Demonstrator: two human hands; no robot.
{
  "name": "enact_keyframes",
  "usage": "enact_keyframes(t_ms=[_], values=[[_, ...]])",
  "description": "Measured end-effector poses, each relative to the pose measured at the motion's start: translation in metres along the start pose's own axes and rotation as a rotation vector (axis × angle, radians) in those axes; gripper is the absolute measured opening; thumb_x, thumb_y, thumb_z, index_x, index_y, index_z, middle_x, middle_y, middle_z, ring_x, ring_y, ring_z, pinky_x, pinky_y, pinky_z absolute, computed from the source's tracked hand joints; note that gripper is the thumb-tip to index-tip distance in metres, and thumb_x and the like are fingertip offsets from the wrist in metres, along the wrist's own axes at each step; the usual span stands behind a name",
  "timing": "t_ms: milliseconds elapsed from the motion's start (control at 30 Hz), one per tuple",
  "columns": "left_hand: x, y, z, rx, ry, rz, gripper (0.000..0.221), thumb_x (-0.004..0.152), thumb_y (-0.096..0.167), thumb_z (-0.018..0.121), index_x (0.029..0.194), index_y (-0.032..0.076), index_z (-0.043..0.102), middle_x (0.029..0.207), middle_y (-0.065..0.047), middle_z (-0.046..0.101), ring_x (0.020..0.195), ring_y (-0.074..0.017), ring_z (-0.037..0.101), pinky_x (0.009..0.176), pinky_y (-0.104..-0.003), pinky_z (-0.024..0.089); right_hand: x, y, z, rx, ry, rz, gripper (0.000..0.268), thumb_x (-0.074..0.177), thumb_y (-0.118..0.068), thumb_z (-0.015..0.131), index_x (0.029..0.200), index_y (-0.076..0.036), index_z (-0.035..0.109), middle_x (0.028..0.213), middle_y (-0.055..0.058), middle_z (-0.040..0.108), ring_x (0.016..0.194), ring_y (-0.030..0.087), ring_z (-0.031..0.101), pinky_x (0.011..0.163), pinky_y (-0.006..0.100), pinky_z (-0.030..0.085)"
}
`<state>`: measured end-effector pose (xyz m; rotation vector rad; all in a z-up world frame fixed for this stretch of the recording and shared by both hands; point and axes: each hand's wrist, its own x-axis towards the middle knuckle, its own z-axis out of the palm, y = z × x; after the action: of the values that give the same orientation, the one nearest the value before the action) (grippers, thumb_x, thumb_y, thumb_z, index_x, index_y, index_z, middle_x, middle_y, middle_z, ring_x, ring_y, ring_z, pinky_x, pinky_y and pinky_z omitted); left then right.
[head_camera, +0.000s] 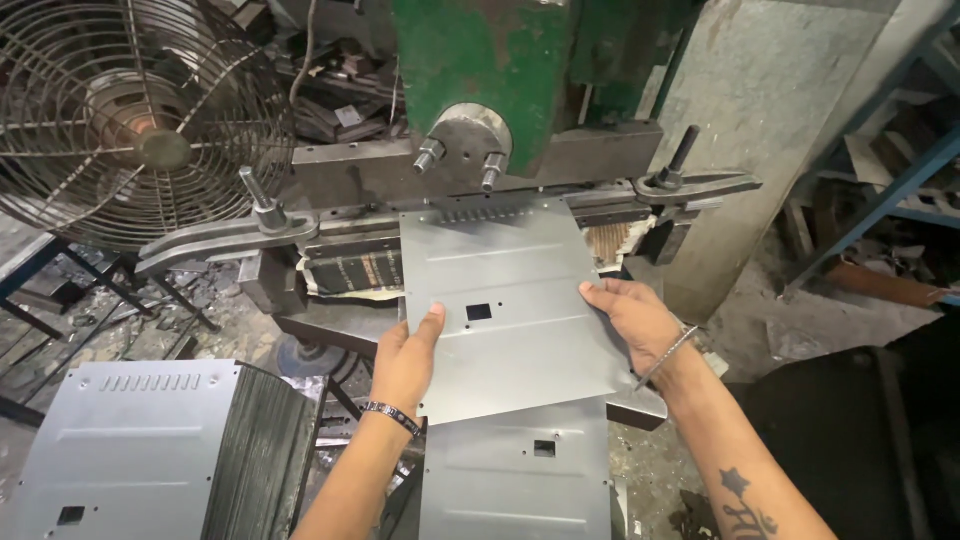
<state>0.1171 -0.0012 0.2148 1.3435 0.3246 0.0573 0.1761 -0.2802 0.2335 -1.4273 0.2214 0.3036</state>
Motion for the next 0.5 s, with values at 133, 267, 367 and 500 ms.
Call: enact_keyframes(t_ms=[133, 267, 367, 500], values=[[0.002, -0.003, -0.001, -0.017, -0.001, 0.002, 0.047, 0.093, 0.036, 0.066, 0.116, -0.005, 0.071, 0.106, -0.01, 0.077, 0.094, -0.0158, 0.07, 0.083, -0.03, 0.055, -0.001, -0.002, 0.002, -0.033, 0.032, -0.016, 0.026, 0.094, -0.02, 0.067, 0.109, 0.001, 0.071, 0.095, 0.008, 0.075, 0.079, 0.017, 0.07, 0.07, 0.033, 0.058], [0.002, -0.005, -0.002, 0.019, 0.012, 0.006, 0.048, 0.094, 0.036, 0.066, 0.115, -0.006, 0.072, 0.105, -0.011, 0.077, 0.093, -0.0161, 0.069, 0.083, -0.03, 0.054, 0.004, 0.005, 0.0, -0.07, 0.062, -0.016, 0.026, 0.094, -0.02, 0.067, 0.11, 0.0, 0.07, 0.095, 0.008, 0.075, 0.081, 0.017, 0.069, 0.072, 0.032, 0.056], [0.008, -0.024, -0.012, 0.081, 0.002, 0.002, 0.049, 0.095, 0.037, 0.066, 0.115, -0.008, 0.073, 0.105, -0.012, 0.076, 0.093, -0.0169, 0.067, 0.083, -0.03, 0.053, 0.02, 0.033, -0.01, -0.071, 0.037, -0.012, 0.026, 0.094, -0.019, 0.067, 0.108, 0.003, 0.07, 0.094, 0.009, 0.076, 0.081, 0.018, 0.071, 0.075, 0.032, 0.057], [0.012, -0.034, -0.011, 0.06, -0.037, 0.116, 0.049, 0.093, 0.035, 0.067, 0.122, -0.004, 0.067, 0.111, -0.011, 0.074, 0.099, -0.0158, 0.067, 0.087, -0.03, 0.052, 0.026, 0.055, -0.021, 0.132, -0.057, -0.204, 0.024, 0.096, -0.019, 0.065, 0.11, 0.0, 0.069, 0.099, 0.005, 0.074, 0.087, 0.013, 0.068, 0.079, 0.028, 0.055]])
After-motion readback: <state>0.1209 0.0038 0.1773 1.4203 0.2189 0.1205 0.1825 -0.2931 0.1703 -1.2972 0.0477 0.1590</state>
